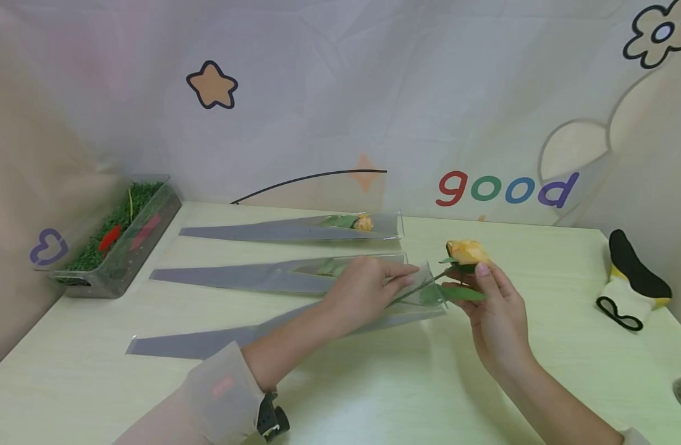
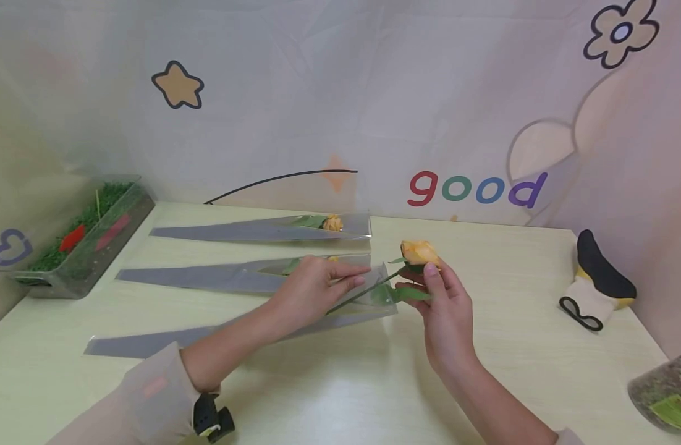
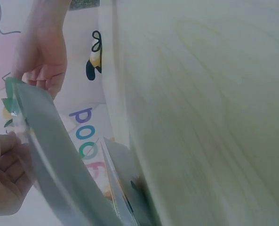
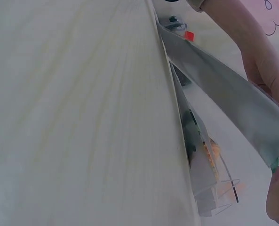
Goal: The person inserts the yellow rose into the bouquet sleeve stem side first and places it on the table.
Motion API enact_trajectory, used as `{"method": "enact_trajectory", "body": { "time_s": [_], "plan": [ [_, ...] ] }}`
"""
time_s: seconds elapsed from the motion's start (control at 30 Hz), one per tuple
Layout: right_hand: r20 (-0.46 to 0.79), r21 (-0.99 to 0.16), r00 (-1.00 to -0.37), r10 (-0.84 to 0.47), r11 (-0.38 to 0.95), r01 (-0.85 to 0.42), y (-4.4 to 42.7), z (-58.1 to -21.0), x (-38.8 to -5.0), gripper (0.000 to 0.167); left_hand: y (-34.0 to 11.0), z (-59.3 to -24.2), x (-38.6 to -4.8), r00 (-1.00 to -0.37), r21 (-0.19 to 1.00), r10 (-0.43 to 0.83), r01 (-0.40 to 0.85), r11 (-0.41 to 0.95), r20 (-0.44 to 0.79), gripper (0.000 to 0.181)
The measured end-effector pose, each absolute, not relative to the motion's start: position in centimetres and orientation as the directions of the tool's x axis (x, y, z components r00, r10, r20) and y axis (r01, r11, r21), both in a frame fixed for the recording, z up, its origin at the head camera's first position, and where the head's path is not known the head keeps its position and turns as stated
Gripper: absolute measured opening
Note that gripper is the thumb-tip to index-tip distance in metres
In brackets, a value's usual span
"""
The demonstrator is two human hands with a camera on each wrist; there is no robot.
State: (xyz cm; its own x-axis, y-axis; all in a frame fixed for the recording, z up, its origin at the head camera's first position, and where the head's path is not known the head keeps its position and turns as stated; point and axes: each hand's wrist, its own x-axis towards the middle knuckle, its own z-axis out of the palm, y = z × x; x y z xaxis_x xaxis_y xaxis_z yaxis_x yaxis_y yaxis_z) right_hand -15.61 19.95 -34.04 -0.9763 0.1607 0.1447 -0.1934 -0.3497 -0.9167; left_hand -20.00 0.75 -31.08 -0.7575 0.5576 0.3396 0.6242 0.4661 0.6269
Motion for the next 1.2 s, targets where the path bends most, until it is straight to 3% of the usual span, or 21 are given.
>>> {"method": "enact_trajectory", "body": {
  "time_s": [0.33,0.63,1.2],
  "plan": [
    [0.081,-0.954,-0.977,0.196,-0.268,-0.133,19.68,-33.93,-15.51,0.038,0.73,-30.77,-19.95,-0.772,0.657,0.546,0.600,0.456,0.325,0.027],
    [0.068,-0.959,-0.971,0.230,-0.254,-0.127,19.44,-33.78,-15.52,0.015,0.75,-30.72,-19.94,-0.762,0.659,0.541,0.615,0.433,0.356,0.026],
    [0.070,-0.974,-0.980,0.188,-0.200,-0.108,19.22,-33.78,-15.47,0.012,0.61,-30.64,-20.08,-0.769,0.642,0.530,0.614,0.458,0.357,0.025]
  ]
}}
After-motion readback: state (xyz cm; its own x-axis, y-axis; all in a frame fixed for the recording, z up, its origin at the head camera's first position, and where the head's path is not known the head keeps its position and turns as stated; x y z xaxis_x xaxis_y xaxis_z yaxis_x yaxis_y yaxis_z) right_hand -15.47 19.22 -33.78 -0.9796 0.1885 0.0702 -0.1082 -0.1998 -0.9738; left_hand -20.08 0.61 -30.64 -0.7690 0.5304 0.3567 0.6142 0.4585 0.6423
